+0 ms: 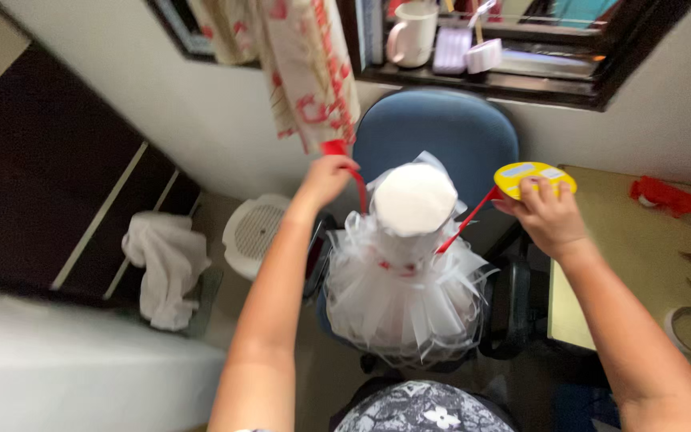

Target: The person wraps a cylindrical object with white tissue paper, secures it with clear tape, and ties a red ribbon around the middle. They use a tape dispenser and scissors to cut the ribbon and tape.

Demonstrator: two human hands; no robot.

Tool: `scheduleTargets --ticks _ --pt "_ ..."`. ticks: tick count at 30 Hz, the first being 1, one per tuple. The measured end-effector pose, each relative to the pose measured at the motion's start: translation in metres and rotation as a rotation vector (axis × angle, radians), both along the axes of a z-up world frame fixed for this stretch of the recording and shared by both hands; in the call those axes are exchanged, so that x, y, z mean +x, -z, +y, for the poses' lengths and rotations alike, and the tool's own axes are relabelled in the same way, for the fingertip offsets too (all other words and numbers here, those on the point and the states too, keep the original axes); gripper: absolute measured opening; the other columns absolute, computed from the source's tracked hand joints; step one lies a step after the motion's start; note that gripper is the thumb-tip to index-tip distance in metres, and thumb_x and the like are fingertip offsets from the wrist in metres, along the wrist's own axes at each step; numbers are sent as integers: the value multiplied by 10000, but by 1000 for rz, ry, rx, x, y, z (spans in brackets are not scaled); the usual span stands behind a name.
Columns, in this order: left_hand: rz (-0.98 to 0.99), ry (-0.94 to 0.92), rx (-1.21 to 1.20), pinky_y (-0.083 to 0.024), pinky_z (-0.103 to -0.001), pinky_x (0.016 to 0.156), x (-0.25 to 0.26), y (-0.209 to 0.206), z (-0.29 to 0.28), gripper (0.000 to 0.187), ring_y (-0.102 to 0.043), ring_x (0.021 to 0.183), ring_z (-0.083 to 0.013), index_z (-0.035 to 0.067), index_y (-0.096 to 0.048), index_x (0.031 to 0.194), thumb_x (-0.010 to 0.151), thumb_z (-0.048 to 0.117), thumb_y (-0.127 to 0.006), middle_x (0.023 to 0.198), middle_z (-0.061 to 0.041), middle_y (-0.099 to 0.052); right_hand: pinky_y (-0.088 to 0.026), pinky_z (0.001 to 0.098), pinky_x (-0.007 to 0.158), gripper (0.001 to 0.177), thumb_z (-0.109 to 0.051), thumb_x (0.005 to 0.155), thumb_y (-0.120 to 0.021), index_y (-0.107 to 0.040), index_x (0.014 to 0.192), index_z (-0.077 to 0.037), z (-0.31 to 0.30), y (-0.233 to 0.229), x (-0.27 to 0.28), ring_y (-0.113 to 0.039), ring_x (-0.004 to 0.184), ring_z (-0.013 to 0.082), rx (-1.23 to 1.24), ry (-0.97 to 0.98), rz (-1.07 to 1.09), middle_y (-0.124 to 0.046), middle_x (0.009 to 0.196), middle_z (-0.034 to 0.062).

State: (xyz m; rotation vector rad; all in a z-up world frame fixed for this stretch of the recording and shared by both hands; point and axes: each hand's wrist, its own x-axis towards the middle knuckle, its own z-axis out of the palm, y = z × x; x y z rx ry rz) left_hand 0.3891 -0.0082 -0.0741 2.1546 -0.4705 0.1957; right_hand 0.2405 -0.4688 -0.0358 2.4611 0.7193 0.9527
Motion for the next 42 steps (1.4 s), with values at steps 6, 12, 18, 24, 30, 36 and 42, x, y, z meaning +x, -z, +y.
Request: scheduleTargets --ticks 6,12,18,24,30,36,42 --pt "1053 481 -184 -561 -352 732 40 -19 -130 630 -673 741 -163 74 -768 897 993 650 -531 874 -59 -748 -526 525 894 247 -312 862 -624 -748 1039 -192 7 6 18 -605 1157 324 -7 67 43 -583 1271 115" --pt "1173 285 -330 -548 -323 790 14 -28 -106 739 -708 820 -185 64 -790 952 943 704 -421 899 -63 -776 -527 511 938 262 -201 797 -652 -732 1045 -174 -4 -2 -4 -610 1164 327 220 -28 146 -606 1278 110" --pt "738 -245 -561 -397 -396 1111 -105 -14 53 666 -590 1325 -215 44 -674 1310 978 586 -473 1361 -71 -694 -539 423 852 557 -81 733 -741 -692 1264 -243 -15 -38 -53 -648 1030 316 475 -188 625 -642 1225 89" --pt "-426 -994 304 -515 -445 1000 -330 17 8 396 -602 1162 -425 -53 -652 1257 863 -10 -644 1242 -230 -621 -525 411 884 1120 -87 660 -860 -288 1619 -170 -30 -78 -99 -652 1072 301 639 -72 1264 -651 1310 55" --pt "-436 -260 -101 -519 -426 1054 -387 -48 -230 288 -695 1148 -320 40 -721 1169 886 92 -711 1185 -126 -738 -546 394 851 617 -72 650 -845 -627 1223 -143 -71 -120 -149 -662 1063 279 620 -367 1184 -670 1143 64" --pt "503 54 -245 -540 -332 746 -340 -42 -349 1123 -660 836 -218 -21 -241 1561 705 188 -938 999 -183 -711 -486 411 905 639 -117 583 -903 -665 1177 -122 -136 -120 -178 -603 1065 283 661 -429 1069 -663 1082 55" --pt "1020 343 -504 -473 -229 568 -352 -4 -331 365 -613 643 -64 -29 -706 1080 797 143 -861 747 17 -682 -535 369 884 621 -82 592 -886 -687 1179 -130 -210 -109 -186 -607 1094 252 886 -281 1250 -648 1136 55"
